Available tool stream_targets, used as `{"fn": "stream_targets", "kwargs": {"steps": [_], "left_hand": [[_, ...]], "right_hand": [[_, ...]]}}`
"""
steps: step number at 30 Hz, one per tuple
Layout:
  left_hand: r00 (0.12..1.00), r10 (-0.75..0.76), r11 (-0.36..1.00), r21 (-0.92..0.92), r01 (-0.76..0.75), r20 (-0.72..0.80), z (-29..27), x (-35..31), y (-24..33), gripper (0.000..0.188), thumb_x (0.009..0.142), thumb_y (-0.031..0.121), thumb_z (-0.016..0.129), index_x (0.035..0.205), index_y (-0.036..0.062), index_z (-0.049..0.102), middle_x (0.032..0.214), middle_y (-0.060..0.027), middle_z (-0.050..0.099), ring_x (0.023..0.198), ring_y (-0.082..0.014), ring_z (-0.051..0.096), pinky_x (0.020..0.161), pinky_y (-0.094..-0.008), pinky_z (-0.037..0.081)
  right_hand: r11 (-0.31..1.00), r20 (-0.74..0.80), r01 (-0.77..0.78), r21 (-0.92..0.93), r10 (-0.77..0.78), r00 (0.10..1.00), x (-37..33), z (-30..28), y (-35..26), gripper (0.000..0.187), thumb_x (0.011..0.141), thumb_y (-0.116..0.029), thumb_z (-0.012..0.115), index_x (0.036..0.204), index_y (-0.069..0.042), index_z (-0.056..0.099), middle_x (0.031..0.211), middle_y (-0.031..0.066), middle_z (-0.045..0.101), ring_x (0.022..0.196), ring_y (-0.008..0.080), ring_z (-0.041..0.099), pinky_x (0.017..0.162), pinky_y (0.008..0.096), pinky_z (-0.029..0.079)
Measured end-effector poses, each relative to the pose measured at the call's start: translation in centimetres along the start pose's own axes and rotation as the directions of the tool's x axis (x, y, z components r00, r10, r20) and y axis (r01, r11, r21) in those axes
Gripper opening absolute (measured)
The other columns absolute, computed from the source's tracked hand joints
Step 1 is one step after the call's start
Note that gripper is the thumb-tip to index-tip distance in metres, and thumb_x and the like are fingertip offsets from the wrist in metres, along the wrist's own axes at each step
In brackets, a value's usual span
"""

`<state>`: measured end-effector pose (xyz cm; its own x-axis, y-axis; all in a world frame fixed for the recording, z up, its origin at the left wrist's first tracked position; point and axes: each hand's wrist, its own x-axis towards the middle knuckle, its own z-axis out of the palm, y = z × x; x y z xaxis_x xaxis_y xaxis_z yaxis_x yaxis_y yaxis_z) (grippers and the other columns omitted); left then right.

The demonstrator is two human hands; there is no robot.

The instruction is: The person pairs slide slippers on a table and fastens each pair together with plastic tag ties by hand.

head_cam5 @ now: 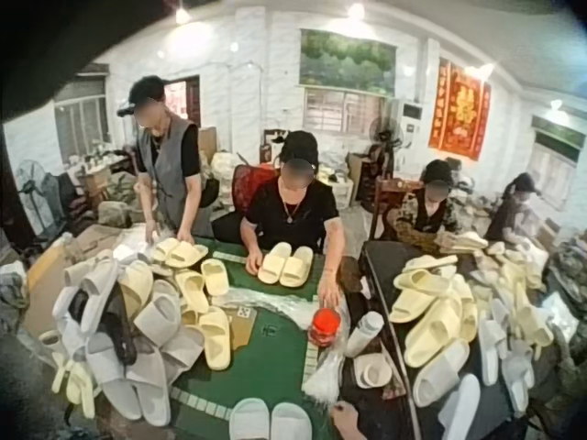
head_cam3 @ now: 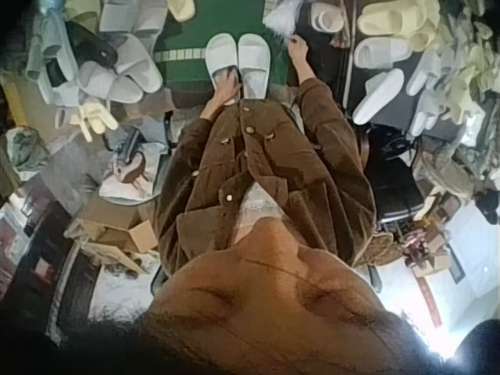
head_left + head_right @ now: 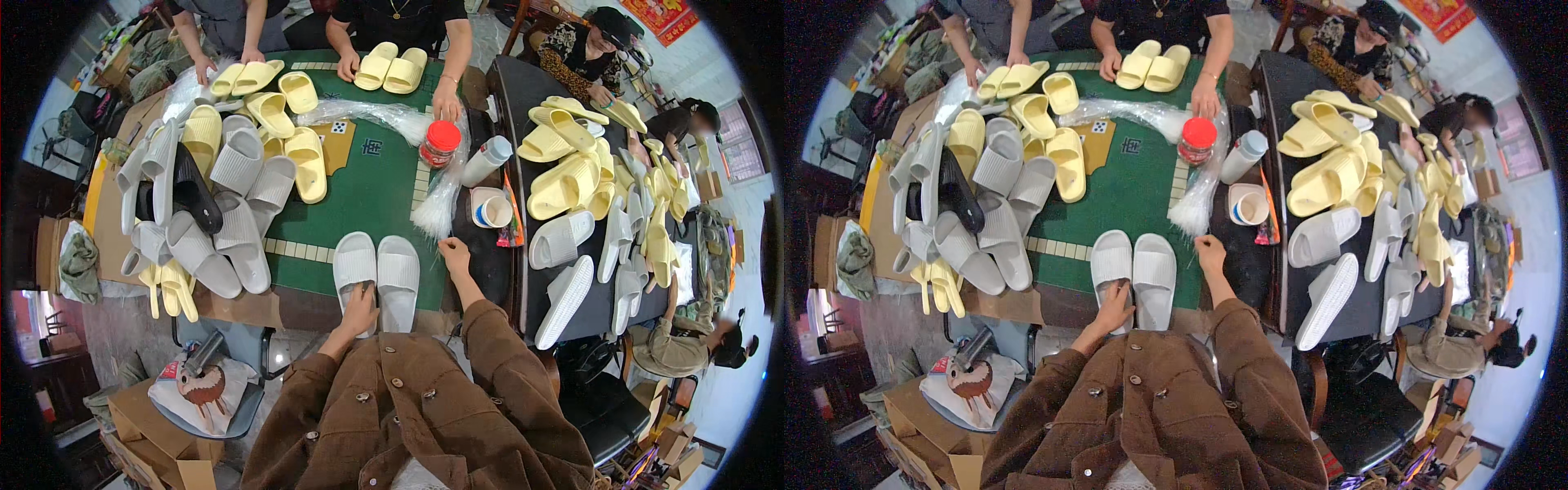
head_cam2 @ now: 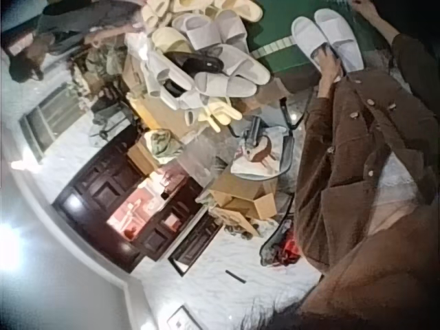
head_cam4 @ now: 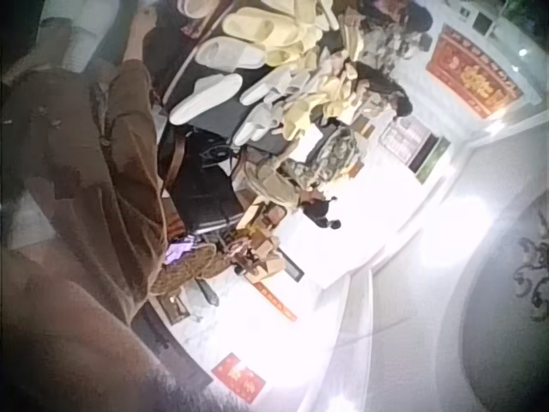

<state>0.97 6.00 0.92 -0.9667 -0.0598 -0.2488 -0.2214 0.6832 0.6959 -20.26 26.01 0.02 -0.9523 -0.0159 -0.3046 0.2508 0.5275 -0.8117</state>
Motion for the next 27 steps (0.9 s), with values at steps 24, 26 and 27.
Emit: {"fn": "stream_targets", "kwargs": {"steps": [24, 26, 27], "left_hand": [[0.946, -0.324, 0.556, -0.804, 0.213, 0.027, -1.2, 0.8, 6.8, 0.028, 0.090, 0.020, 0.050, 0.106, -0.0004, 0.060, 0.091, -0.0069, 0.063, 0.078, -0.0135, 0.059, 0.068, -0.0262, 0.048], [0.915, -0.384, 0.347, -0.898, 0.269, 0.125, -1.0, 0.5, 6.3, 0.027, 0.090, 0.021, 0.050, 0.106, 0.0017, 0.060, 0.091, -0.0041, 0.061, 0.078, -0.0134, 0.057, 0.070, -0.0258, 0.047], [0.914, -0.386, 0.347, -0.898, 0.269, 0.124, -1.4, 0.3, 6.7, 0.027, 0.090, 0.021, 0.050, 0.106, 0.0017, 0.060, 0.091, -0.0041, 0.061, 0.078, -0.0134, 0.057, 0.070, -0.0258, 0.047]], "right_hand": [[0.878, 0.162, 0.461, 0.129, -0.478, 0.863, -13.2, 2.1, -6.2, 0.010, 0.079, -0.008, 0.060, 0.084, -0.001, 0.055, 0.071, 0.0127, 0.062, 0.064, 0.0235, 0.064, 0.055, 0.0303, 0.048], [0.867, 0.173, 0.496, 0.049, -0.496, 0.851, -13.6, 1.8, -7.0, 0.010, 0.079, -0.011, 0.060, 0.082, -0.003, 0.055, 0.072, 0.0119, 0.062, 0.064, 0.0265, 0.063, 0.055, 0.0326, 0.048], [0.842, 0.189, 0.540, -0.003, -0.530, 0.827, -13.7, 1.8, -7.0, 0.010, 0.079, -0.012, 0.059, 0.082, -0.004, 0.055, 0.073, 0.0115, 0.062, 0.064, 0.0277, 0.062, 0.055, 0.0340, 0.048]]}}
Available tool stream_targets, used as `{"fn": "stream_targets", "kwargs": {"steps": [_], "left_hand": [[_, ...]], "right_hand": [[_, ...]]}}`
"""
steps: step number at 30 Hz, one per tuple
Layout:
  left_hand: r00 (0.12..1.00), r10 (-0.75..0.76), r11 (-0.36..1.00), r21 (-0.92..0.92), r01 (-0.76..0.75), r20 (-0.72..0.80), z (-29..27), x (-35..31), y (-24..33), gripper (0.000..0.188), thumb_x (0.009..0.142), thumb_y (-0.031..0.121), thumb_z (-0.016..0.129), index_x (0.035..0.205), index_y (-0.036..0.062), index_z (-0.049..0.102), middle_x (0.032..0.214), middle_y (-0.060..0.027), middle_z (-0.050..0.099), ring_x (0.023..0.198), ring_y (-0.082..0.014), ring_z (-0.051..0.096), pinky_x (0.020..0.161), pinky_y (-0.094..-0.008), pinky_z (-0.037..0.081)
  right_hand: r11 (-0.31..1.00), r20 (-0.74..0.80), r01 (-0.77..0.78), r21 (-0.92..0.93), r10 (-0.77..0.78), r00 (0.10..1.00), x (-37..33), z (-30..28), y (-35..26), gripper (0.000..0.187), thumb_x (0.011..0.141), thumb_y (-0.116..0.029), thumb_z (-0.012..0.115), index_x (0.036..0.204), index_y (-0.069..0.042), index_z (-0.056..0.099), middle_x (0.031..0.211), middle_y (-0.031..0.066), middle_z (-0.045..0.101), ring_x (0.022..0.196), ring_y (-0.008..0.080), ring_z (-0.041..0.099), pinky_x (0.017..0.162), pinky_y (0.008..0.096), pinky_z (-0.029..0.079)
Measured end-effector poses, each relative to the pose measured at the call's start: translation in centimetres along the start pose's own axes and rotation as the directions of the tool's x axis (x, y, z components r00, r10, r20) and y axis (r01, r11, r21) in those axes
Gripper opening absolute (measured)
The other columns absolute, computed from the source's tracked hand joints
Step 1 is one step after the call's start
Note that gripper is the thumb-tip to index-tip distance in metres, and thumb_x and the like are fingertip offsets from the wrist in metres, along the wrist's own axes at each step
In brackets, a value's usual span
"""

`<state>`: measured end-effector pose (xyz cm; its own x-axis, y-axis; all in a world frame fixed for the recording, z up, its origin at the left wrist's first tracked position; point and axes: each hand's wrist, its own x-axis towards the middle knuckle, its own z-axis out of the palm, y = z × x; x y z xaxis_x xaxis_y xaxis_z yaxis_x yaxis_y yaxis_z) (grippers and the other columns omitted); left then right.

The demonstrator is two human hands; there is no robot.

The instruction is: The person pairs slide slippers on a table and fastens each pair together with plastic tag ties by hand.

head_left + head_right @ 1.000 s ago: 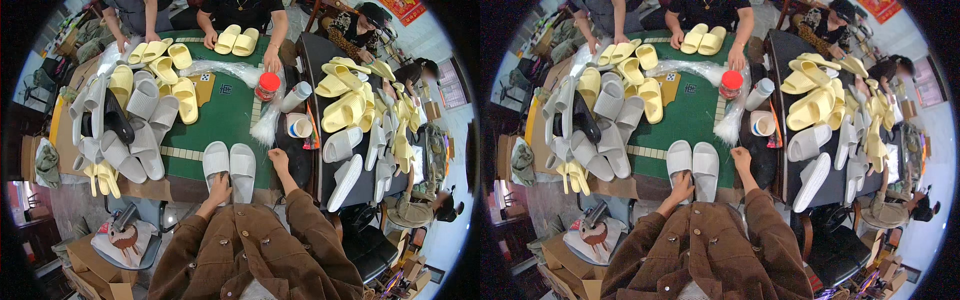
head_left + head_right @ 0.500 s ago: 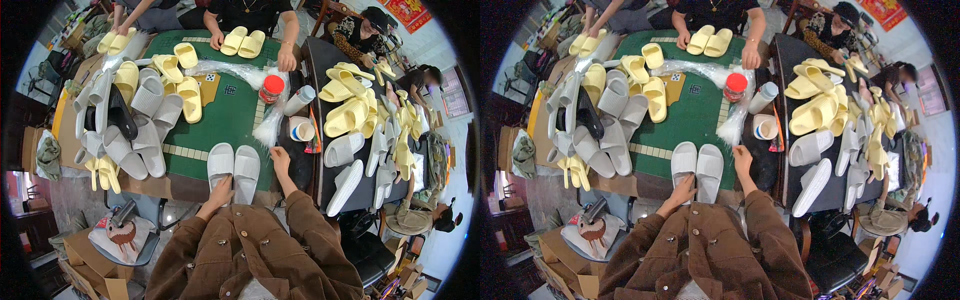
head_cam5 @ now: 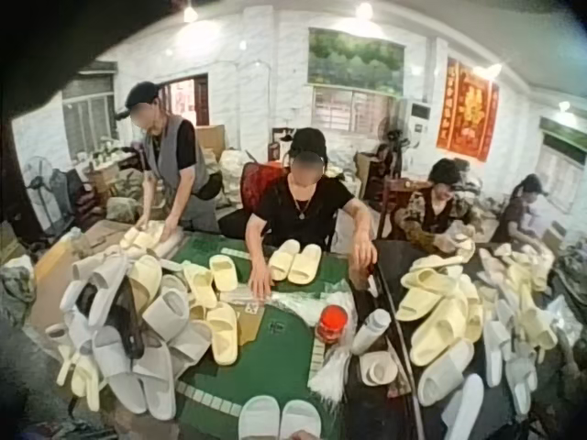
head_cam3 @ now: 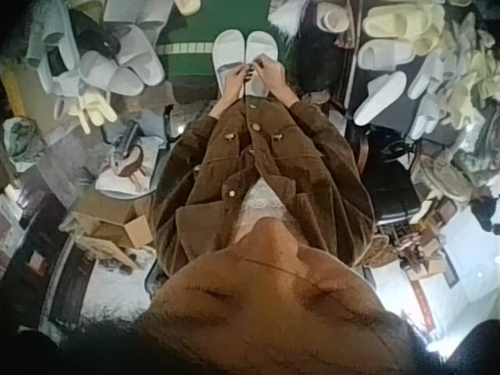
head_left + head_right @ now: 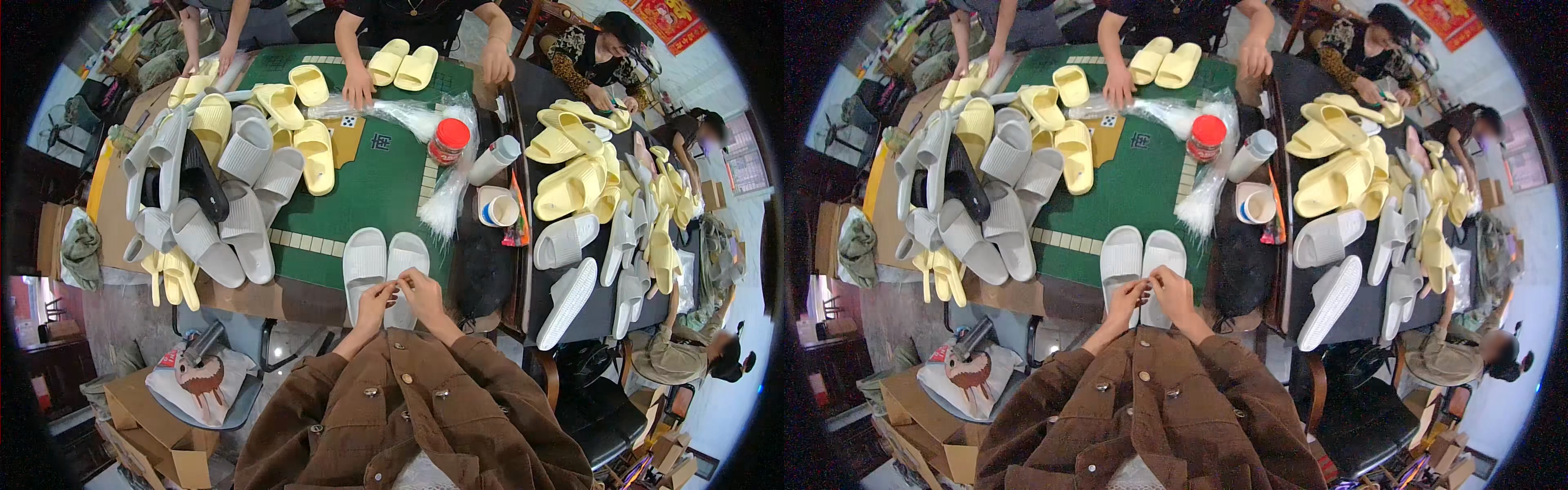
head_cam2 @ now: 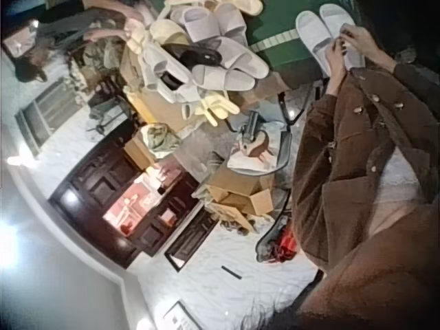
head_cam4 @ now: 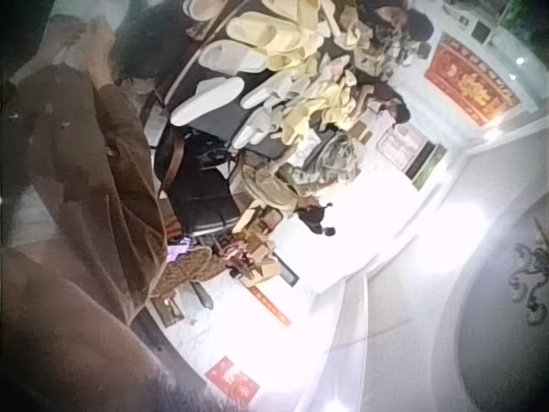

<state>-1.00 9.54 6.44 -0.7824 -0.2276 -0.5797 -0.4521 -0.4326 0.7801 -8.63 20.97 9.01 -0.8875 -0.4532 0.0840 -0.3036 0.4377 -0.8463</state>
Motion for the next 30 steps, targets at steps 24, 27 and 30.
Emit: {"fn": "stream_targets", "kwargs": {"steps": [24, 27, 30], "left_hand": [[0.949, -0.075, 0.757, -0.637, -0.146, -0.306, -3.9, 0.0, 1.8, 0.009, 0.090, 0.014, 0.047, 0.093, 0.0053, 0.047, 0.088, -0.0072, 0.056, 0.079, -0.0189, 0.057, 0.076, -0.0366, 0.048], [0.935, -0.081, 0.786, -0.599, -0.154, -0.346, -6.9, -0.6, 2.1, 0.011, 0.091, 0.015, 0.047, 0.094, 0.0047, 0.047, 0.079, -0.0049, 0.054, 0.070, -0.0148, 0.053, 0.071, -0.0331, 0.049], [0.904, 0.028, 0.881, -0.417, -0.223, -0.426, -8.7, -1.6, 2.4, 0.011, 0.091, 0.015, 0.047, 0.095, 0.0038, 0.046, 0.073, -0.0034, 0.052, 0.063, -0.0109, 0.049, 0.065, -0.0276, 0.049]], "right_hand": [[0.978, 0.224, 0.203, -0.045, -0.189, 0.956, -1.1, -1.5, 0.2, 0.009, 0.080, -0.008, 0.055, 0.088, -0.006, 0.057, 0.081, 0.0126, 0.058, 0.075, 0.0322, 0.057, 0.062, 0.0395, 0.046], [0.957, 0.294, 0.274, -0.099, -0.235, 0.926, -1.5, -3.0, 0.9, 0.009, 0.080, -0.008, 0.055, 0.088, -0.005, 0.058, 0.082, 0.0114, 0.059, 0.075, 0.0311, 0.058, 0.062, 0.0382, 0.047], [0.932, 0.343, 0.331, -0.145, -0.267, 0.901, -2.0, -4.2, 1.3, 0.009, 0.079, -0.008, 0.054, 0.088, -0.006, 0.058, 0.081, 0.0109, 0.059, 0.075, 0.0303, 0.058, 0.062, 0.0378, 0.048]]}}
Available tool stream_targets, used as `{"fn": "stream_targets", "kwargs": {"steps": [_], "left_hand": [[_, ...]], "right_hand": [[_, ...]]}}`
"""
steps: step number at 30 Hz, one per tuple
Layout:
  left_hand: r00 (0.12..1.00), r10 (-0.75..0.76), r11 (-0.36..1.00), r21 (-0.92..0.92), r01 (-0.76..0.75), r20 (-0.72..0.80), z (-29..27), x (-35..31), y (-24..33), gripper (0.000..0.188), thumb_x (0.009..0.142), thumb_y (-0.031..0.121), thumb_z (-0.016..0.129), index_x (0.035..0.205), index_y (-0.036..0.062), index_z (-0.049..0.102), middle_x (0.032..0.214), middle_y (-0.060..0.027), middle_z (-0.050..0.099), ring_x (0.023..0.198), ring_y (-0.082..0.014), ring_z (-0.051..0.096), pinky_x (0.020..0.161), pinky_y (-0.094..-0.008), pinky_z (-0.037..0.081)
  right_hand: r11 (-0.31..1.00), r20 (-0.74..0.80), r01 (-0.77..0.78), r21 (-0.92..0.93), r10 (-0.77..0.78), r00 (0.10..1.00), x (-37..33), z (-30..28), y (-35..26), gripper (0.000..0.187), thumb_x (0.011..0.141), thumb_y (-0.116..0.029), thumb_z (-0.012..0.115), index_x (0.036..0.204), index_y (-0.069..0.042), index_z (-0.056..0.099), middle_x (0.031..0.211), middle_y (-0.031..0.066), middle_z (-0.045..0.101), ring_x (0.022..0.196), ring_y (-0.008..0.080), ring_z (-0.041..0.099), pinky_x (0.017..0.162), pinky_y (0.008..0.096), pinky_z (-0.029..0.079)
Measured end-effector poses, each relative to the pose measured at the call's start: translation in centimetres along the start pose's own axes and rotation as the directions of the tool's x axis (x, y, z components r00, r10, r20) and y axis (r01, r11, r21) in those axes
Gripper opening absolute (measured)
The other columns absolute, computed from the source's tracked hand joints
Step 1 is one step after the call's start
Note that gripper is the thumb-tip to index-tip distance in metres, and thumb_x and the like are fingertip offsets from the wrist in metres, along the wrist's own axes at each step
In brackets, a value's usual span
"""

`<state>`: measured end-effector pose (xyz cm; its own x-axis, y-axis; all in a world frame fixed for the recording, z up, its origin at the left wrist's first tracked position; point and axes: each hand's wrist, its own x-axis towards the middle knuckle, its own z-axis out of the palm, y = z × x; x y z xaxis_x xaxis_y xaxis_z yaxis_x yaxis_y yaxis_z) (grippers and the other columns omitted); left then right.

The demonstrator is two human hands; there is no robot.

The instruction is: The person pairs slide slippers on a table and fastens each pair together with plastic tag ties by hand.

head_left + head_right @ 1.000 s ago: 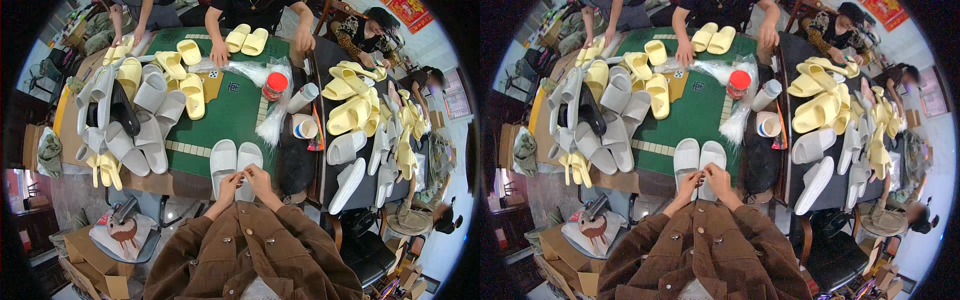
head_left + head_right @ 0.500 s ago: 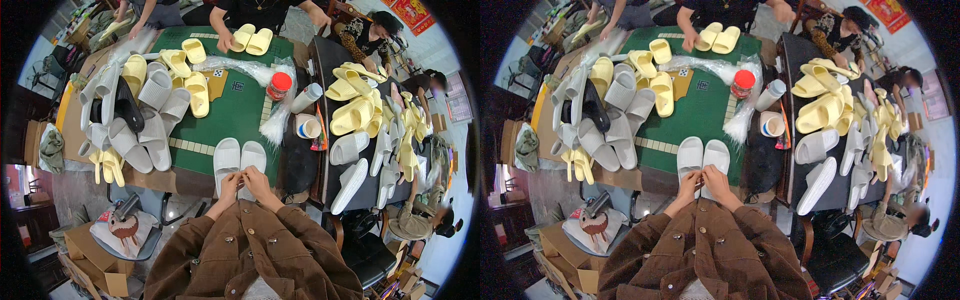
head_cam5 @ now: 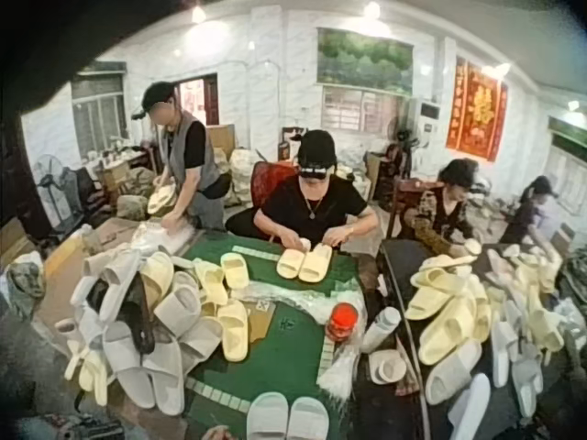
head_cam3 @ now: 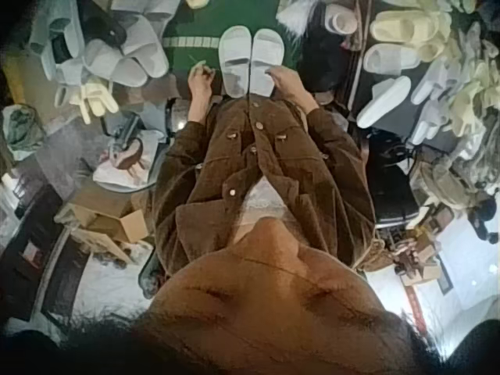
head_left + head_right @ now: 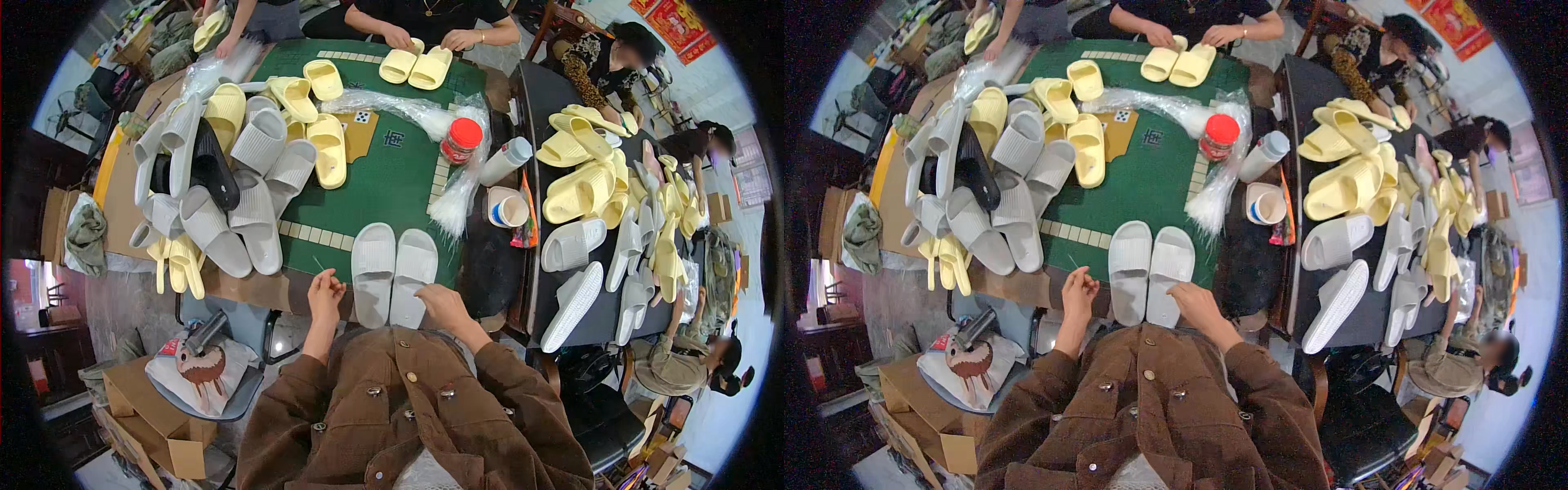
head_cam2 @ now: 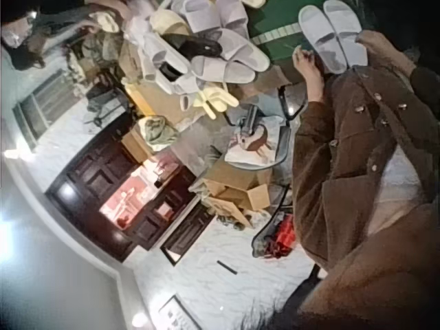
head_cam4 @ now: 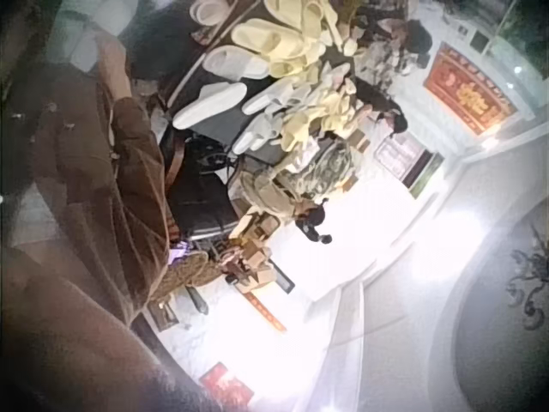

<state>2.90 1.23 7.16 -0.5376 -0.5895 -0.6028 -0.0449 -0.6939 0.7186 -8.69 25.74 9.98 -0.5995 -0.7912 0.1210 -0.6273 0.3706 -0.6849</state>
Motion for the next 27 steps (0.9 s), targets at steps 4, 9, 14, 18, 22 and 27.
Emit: {"fn": "stream_targets", "kwargs": {"steps": [4, 9, 14, 18, 22, 27], "left_hand": [[0.974, 0.220, 0.954, 0.219, -0.205, -0.046, -1.1, -0.9, 0.3, 0.010, 0.091, 0.011, 0.047, 0.096, 0.0024, 0.046, 0.070, -0.0033, 0.051, 0.059, -0.0088, 0.048, 0.058, -0.0220, 0.045], [0.929, 0.296, 0.747, 0.554, -0.369, 0.221, -1.2, -2.3, -0.1, 0.008, 0.091, 0.009, 0.043, 0.095, 0.0024, 0.047, 0.069, -0.0025, 0.050, 0.061, -0.0085, 0.048, 0.057, -0.0231, 0.043], [0.865, 0.096, 0.546, 0.701, -0.459, 0.493, -0.7, -2.7, -3.0, 0.013, 0.088, 0.003, 0.042, 0.091, -0.0003, 0.055, 0.069, -0.0081, 0.056, 0.061, -0.0139, 0.054, 0.057, -0.0269, 0.045], [0.889, 0.015, 0.481, 0.776, -0.407, 0.457, -0.6, -1.8, -5.5, 0.017, 0.085, 0.002, 0.042, 0.094, -0.0024, 0.055, 0.076, -0.0149, 0.058, 0.067, -0.0249, 0.058, 0.063, -0.0346, 0.047], [0.764, 0.223, 0.242, 0.725, -0.645, 0.605, -1.0, -0.7, -6.9, 0.018, 0.087, 0.005, 0.044, 0.098, -0.0027, 0.056, 0.087, -0.0158, 0.059, 0.075, -0.0251, 0.060, 0.064, -0.0330, 0.047], [0.811, 0.103, 0.272, 0.768, -0.580, 0.577, 1.2, -1.0, -6.6, 0.028, 0.083, 0.013, 0.054, 0.106, -0.0029, 0.055, 0.102, -0.0201, 0.055, 0.082, -0.0306, 0.059, 0.069, -0.0375, 0.047]], "right_hand": [[0.993, 0.034, 0.040, -0.109, -0.037, 0.999, -0.7, -0.5, 0.3, 0.009, 0.074, -0.006, 0.056, 0.083, -0.006, 0.059, 0.080, 0.0082, 0.058, 0.078, 0.0272, 0.057, 0.062, 0.0366, 0.047], [0.984, 0.054, 0.094, -0.154, -0.087, 0.995, -0.3, 0.9, -0.6, 0.008, 0.070, -0.005, 0.056, 0.078, -0.007, 0.060, 0.082, 0.0045, 0.056, 0.083, 0.0238, 0.054, 0.066, 0.0340, 0.047], [0.987, 0.150, 0.162, -0.026, -0.156, 0.976, 0.5, 3.4, -1.9, 0.009, 0.071, -0.006, 0.055, 0.078, -0.008, 0.060, 0.084, 0.0048, 0.055, 0.083, 0.0245, 0.053, 0.068, 0.0342, 0.046], [0.993, 0.288, 0.107, 0.038, -0.114, 0.951, 0.3, 4.6, -1.1, 0.009, 0.072, -0.007, 0.054, 0.081, -0.007, 0.059, 0.080, 0.0076, 0.054, 0.079, 0.0278, 0.055, 0.066, 0.0369, 0.047], [0.996, 0.292, 0.094, 0.010, -0.092, 0.952, 0.3, 5.4, -0.5, 0.010, 0.073, -0.009, 0.054, 0.082, -0.006, 0.058, 0.078, 0.0086, 0.054, 0.077, 0.0290, 0.057, 0.065, 0.0386, 0.048], [0.996, 0.205, 0.028, -0.084, -0.011, 0.979, 0.7, 6.1, 1.5, 0.012, 0.076, -0.005, 0.051, 0.085, -0.004, 0.059, 0.085, 0.0093, 0.056, 0.079, 0.0291, 0.058, 0.065, 0.0380, 0.047]]}}
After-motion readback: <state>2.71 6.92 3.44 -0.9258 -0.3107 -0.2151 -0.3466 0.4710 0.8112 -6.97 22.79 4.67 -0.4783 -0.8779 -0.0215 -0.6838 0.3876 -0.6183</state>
